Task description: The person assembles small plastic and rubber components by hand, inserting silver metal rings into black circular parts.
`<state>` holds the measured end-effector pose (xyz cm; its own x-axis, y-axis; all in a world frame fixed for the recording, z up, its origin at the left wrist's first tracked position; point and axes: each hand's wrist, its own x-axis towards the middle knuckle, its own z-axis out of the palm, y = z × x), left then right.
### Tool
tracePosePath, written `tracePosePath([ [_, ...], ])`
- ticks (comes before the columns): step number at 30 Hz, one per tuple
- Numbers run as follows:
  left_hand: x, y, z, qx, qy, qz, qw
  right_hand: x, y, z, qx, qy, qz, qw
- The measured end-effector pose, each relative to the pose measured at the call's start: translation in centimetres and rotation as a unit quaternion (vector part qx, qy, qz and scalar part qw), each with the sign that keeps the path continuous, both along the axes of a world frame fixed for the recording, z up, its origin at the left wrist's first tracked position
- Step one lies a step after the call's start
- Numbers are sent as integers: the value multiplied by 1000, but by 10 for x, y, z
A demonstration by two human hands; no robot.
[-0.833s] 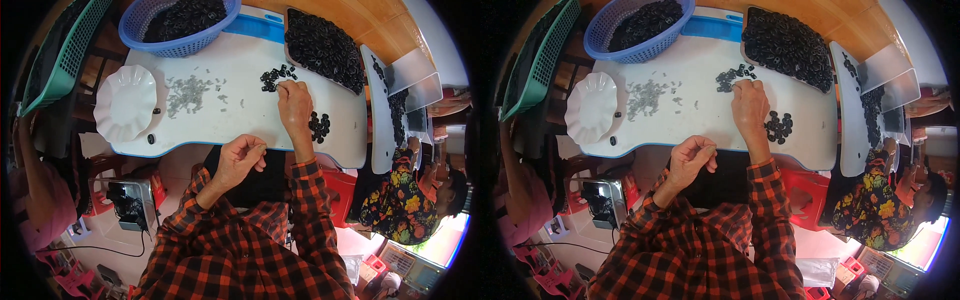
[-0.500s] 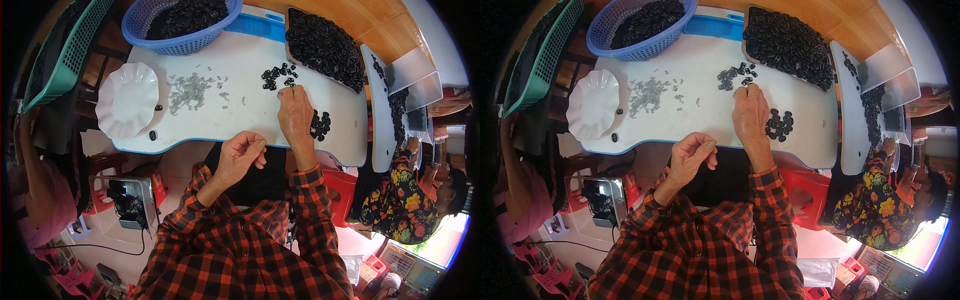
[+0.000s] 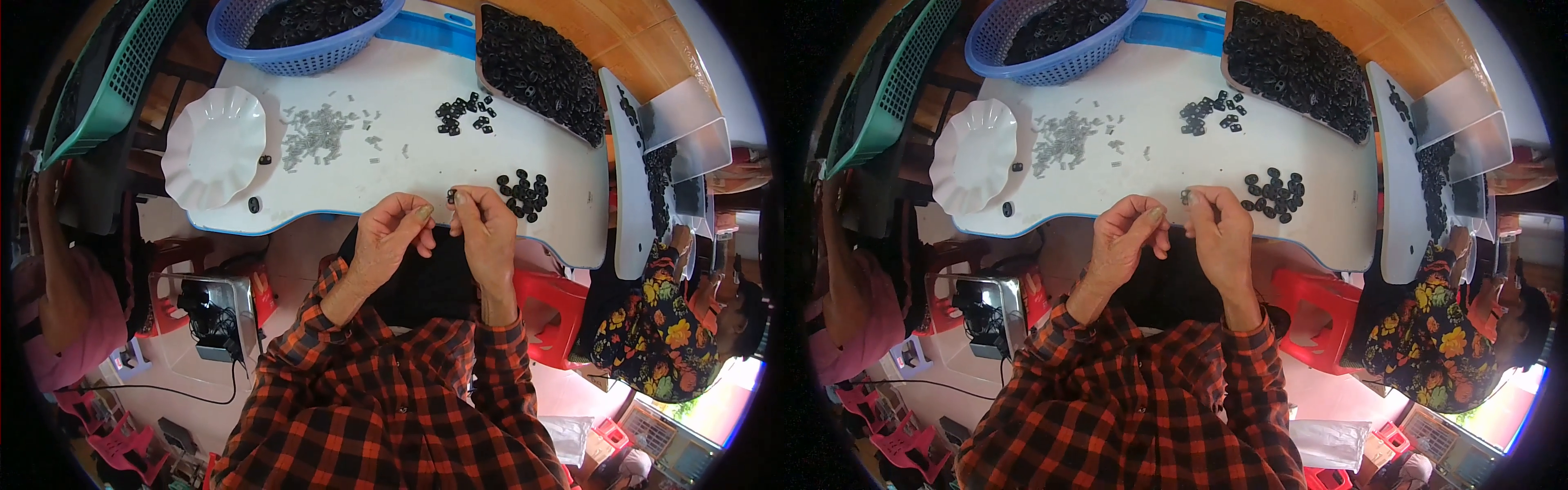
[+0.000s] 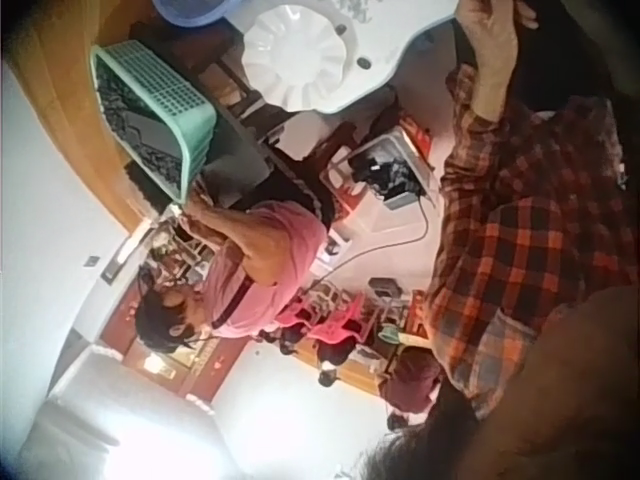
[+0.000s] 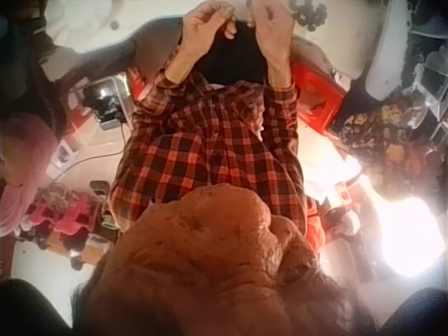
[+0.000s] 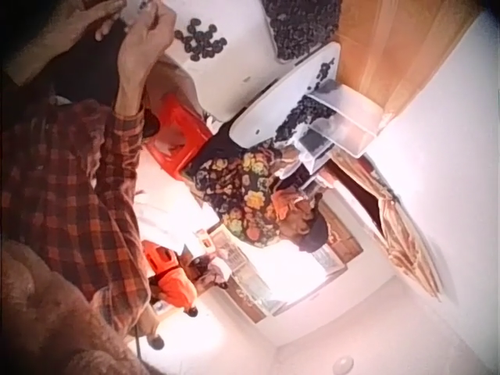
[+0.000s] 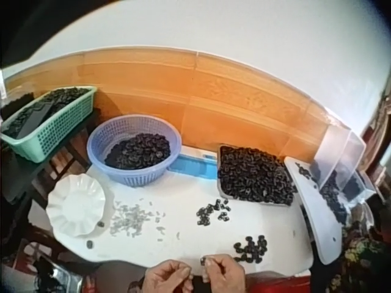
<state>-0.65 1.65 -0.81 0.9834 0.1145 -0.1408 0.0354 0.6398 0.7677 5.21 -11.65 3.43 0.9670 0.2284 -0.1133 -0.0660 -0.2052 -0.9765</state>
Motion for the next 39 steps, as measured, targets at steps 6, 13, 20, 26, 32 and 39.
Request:
tracePosePath([
  [6, 0, -1, 2, -6, -4, -4, 1000, -25, 3, 10, 65, 16, -5, 998],
  [13, -3, -4, 2, -29, -17, -29, 999, -37, 5, 15, 76, -44, -14, 996],
  [20, -4, -4, 3, -108, -24, -47, 993, -42, 0, 15, 74, -47, -20, 996],
  [26, -4, -4, 2, -124, -22, -53, 991, -44, 0, 19, 78, -6, -60, 995],
  [32, -5, -4, 4, -121, -30, -54, 991, -43, 0, 15, 84, -24, -64, 994],
  [39, -5, -3, 3, -120, -37, -54, 991, -43, 2, 15, 77, -23, -67, 995],
])
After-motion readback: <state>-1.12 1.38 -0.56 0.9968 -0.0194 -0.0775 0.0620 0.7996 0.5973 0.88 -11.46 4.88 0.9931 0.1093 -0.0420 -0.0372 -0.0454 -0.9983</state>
